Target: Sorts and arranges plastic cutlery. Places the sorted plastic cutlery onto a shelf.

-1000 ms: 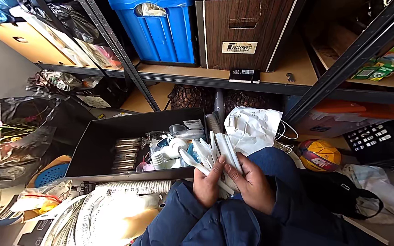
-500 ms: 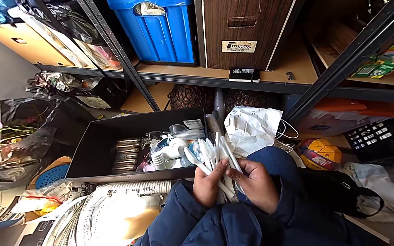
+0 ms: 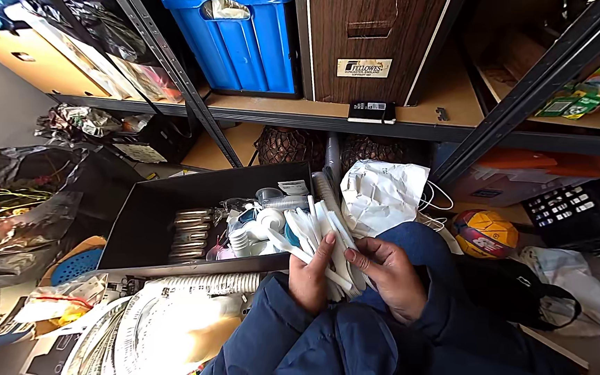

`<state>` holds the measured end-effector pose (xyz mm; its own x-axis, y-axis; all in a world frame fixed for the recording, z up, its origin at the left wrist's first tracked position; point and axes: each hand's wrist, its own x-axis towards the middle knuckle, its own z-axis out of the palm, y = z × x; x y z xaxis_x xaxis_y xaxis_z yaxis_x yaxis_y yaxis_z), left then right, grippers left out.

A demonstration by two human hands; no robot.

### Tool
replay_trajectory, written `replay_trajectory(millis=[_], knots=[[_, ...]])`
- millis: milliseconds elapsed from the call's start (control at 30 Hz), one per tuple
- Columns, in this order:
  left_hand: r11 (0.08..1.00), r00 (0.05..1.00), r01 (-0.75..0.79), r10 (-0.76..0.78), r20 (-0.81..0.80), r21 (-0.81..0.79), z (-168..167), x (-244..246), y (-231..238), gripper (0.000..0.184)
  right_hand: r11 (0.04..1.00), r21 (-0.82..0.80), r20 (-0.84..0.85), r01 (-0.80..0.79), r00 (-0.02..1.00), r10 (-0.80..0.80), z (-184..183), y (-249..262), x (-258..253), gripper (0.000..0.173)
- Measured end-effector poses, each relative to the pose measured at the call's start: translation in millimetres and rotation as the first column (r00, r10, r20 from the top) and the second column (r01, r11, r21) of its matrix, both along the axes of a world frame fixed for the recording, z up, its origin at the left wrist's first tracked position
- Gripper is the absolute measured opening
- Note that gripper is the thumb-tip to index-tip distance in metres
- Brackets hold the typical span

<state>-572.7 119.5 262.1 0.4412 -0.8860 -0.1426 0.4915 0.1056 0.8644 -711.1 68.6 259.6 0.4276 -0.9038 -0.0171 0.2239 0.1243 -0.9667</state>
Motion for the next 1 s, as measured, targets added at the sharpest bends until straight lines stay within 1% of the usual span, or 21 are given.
replay_trajectory(millis=[67,100,133,167,233,300,367,433,533,600,733,867,933,1000], knots=[[1.000,1.000,0.012,-0.013,-0.008,-0.019,0.3,-0.2,-0.5,0.029,0.978,0.194,0.071,-0.080,0.995,0.067,4.4,-0.7,-1.3,0.016],[0.999,1.000,0.019,-0.019,-0.010,-0.026,0.5,0.3,-0.7,0.030,0.968,0.235,0.086,-0.091,0.994,0.073,4.6,-0.7,-1.3,0.017],[0.999,1.000,0.020,-0.020,-0.010,-0.032,0.7,0.7,-0.7,0.031,0.973,0.220,0.085,-0.073,0.995,0.055,2.7,-0.1,-0.6,0.016],[0.999,1.000,0.016,-0.016,-0.009,-0.037,1.1,0.9,-1.1,0.031,0.986,0.164,0.068,-0.042,0.997,0.032,0.4,0.3,0.2,0.016],[0.999,1.000,0.016,-0.016,0.007,-0.031,2.1,1.5,-1.2,0.030,1.000,0.007,0.000,0.009,1.000,-0.009,-3.1,1.2,1.0,0.015],[0.999,0.999,0.027,-0.026,0.032,-0.032,3.6,3.6,-0.7,0.031,0.993,-0.115,-0.065,0.024,0.997,-0.031,-3.5,1.3,1.4,0.016],[0.999,0.999,0.031,-0.030,0.041,-0.031,4.6,5.0,-1.0,0.032,0.985,-0.171,-0.105,0.020,0.994,-0.038,-2.4,0.3,0.1,0.018],[0.998,0.998,0.041,-0.039,0.049,-0.044,5.3,5.6,-1.4,0.032,0.981,-0.193,-0.107,0.026,0.993,-0.047,-3.3,-1.0,-1.7,0.020],[0.997,0.997,0.039,-0.035,0.069,-0.060,6.5,1.9,-1.9,0.029,0.981,-0.177,-0.055,0.078,0.995,-0.089,-1.5,-1.3,0.8,0.018],[0.998,0.994,0.021,-0.013,0.107,-0.066,5.7,-1.7,-1.7,0.027,0.981,-0.169,-0.055,0.096,0.993,-0.107,2.8,-1.1,2.6,0.018],[0.993,0.984,0.001,0.021,0.178,-0.118,6.0,-3.3,-1.9,0.026,0.960,-0.266,-0.110,0.090,0.986,-0.123,7.1,-3.1,2.8,0.019],[0.994,0.981,0.011,0.012,0.196,-0.113,6.5,-2.1,-0.9,0.027,0.962,-0.269,-0.180,0.039,0.980,-0.090,10.4,-5.1,0.8,0.022],[0.994,0.979,0.036,-0.015,0.204,-0.099,5.7,-0.2,0.0,0.028,0.958,-0.287,-0.237,0.001,0.969,-0.071,13.0,-6.4,-1.1,0.025],[0.995,0.977,0.069,-0.053,0.208,-0.073,5.5,2.0,0.3,0.028,0.947,-0.316,-0.336,-0.052,0.940,-0.060,17.9,-9.7,-4.5,0.027]])
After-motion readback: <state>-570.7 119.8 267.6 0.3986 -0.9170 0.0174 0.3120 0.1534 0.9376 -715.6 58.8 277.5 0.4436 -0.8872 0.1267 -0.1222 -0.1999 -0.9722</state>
